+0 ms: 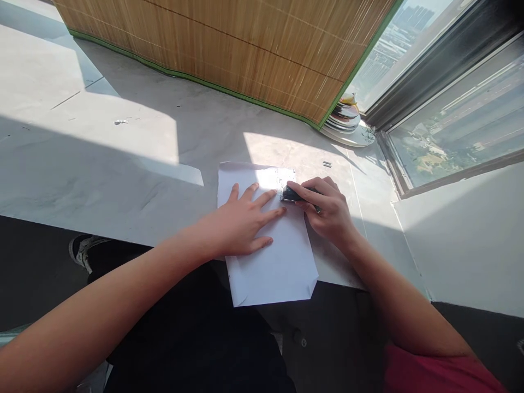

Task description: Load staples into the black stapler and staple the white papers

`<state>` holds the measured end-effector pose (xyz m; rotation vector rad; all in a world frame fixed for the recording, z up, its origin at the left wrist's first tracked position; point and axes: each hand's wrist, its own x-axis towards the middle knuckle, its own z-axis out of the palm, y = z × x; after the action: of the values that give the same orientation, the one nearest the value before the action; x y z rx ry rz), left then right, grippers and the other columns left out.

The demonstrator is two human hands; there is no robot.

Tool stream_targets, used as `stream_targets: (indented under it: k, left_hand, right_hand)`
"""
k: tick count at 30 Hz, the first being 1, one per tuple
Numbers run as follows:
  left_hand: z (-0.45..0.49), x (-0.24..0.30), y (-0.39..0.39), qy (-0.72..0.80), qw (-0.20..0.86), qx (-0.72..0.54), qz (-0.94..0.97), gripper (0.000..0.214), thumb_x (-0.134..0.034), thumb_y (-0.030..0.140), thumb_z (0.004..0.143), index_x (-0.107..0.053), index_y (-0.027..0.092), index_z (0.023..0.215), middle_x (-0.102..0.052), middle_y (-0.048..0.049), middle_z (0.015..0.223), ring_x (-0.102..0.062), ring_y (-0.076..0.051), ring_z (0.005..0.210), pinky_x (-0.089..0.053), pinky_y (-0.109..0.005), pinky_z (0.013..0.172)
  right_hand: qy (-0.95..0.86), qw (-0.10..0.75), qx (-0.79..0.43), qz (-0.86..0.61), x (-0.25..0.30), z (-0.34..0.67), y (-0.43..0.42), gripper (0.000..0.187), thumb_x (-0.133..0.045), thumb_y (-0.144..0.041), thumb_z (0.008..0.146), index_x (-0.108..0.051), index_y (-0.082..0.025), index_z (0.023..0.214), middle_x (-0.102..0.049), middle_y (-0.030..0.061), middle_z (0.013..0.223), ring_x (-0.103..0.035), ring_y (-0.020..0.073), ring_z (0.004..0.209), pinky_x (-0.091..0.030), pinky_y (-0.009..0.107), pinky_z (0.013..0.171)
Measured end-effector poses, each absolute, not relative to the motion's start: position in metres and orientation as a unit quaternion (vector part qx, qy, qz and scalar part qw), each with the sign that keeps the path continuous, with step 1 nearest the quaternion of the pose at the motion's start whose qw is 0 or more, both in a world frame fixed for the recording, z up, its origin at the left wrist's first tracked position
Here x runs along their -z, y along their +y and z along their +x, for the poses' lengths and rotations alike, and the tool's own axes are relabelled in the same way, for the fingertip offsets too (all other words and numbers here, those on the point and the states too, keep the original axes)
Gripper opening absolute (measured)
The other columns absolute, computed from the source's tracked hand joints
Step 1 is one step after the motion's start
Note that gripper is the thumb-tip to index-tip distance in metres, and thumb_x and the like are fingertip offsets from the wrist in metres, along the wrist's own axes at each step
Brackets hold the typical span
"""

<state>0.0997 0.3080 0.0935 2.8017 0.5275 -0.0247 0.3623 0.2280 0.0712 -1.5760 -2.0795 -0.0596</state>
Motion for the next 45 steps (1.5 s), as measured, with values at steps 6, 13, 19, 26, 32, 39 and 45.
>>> stream_targets:
  k: [6, 13, 19, 26, 32, 39, 45]
  left_hand:
    - [0.100, -0.093, 0.307, 0.182, 0.149, 0.008, 0.972, 0.067, -0.062, 0.053, 0.104, -0.045, 0.036, 0.167, -0.033, -0.0129, 0.180, -0.030, -0.051, 0.162, -0.025, -0.073, 0.127]
    - [0.101, -0.091, 0.306, 0.185, 0.150, 0.003, 0.971, 0.068, -0.061, 0.054, 0.104, -0.044, 0.036, 0.168, -0.033, -0.0127, 0.180, -0.029, -0.051, 0.162, -0.024, -0.073, 0.128]
    - [0.099, -0.092, 0.309, 0.185, 0.153, 0.005, 0.971, 0.066, -0.062, 0.054, 0.104, -0.048, 0.036, 0.165, -0.032, -0.0121, 0.181, -0.030, -0.049, 0.162, -0.024, -0.071, 0.128]
    - [0.099, -0.085, 0.311, 0.184, 0.156, -0.009, 0.970, 0.068, -0.062, 0.056, 0.103, -0.047, 0.038, 0.166, -0.028, -0.0114, 0.182, -0.029, -0.049, 0.164, -0.021, -0.071, 0.129]
    - [0.096, -0.087, 0.315, 0.174, 0.155, -0.005, 0.972, 0.067, -0.062, 0.056, 0.103, -0.047, 0.040, 0.166, -0.030, -0.0101, 0.182, -0.030, -0.046, 0.164, -0.022, -0.069, 0.129]
    - [0.094, -0.092, 0.321, 0.173, 0.152, 0.005, 0.973, 0.065, -0.062, 0.055, 0.102, -0.052, 0.035, 0.163, -0.036, -0.0137, 0.179, -0.031, -0.046, 0.163, -0.023, -0.070, 0.129]
    - [0.093, -0.088, 0.329, 0.175, 0.145, 0.002, 0.974, 0.060, -0.059, 0.047, 0.105, -0.052, 0.033, 0.163, -0.037, -0.0141, 0.178, -0.028, -0.042, 0.165, -0.020, -0.072, 0.129]
  right_hand:
    - [-0.767, 0.256, 0.025, -0.588, -0.070, 0.362, 0.228, 0.057, -0.063, -0.024, 0.103, -0.062, -0.048, 0.155, -0.070, 0.0065, 0.112, -0.057, 0.0294, 0.099, -0.047, 0.048, 0.087]
    - [-0.768, 0.237, 0.036, -0.594, -0.071, 0.356, 0.225, 0.060, -0.065, -0.025, 0.101, -0.060, -0.049, 0.156, -0.070, 0.0063, 0.113, -0.055, 0.0310, 0.101, -0.045, 0.050, 0.089]
    - [-0.776, 0.202, 0.042, -0.596, -0.076, 0.355, 0.225, 0.058, -0.063, -0.025, 0.103, -0.060, -0.050, 0.155, -0.070, 0.0057, 0.110, -0.054, 0.0308, 0.100, -0.042, 0.050, 0.090]
    - [-0.792, 0.166, 0.054, -0.585, -0.079, 0.354, 0.228, 0.057, -0.063, -0.023, 0.102, -0.062, -0.049, 0.152, -0.070, 0.0049, 0.106, -0.054, 0.0292, 0.097, -0.040, 0.048, 0.091]
    - [-0.769, 0.233, 0.052, -0.593, -0.068, 0.364, 0.229, 0.060, -0.064, -0.019, 0.099, -0.064, -0.048, 0.152, -0.072, 0.0046, 0.110, -0.057, 0.0285, 0.097, -0.045, 0.048, 0.089]
    - [-0.727, 0.300, 0.057, -0.615, -0.072, 0.397, 0.233, 0.050, -0.060, -0.019, 0.098, -0.074, -0.042, 0.140, -0.074, 0.0039, 0.105, -0.063, 0.0267, 0.094, -0.053, 0.052, 0.090]
    - [-0.710, 0.298, 0.012, -0.638, -0.077, 0.417, 0.234, 0.048, -0.067, -0.027, 0.093, -0.072, -0.031, 0.141, -0.078, 0.0085, 0.118, -0.071, 0.0319, 0.108, -0.058, 0.055, 0.096]
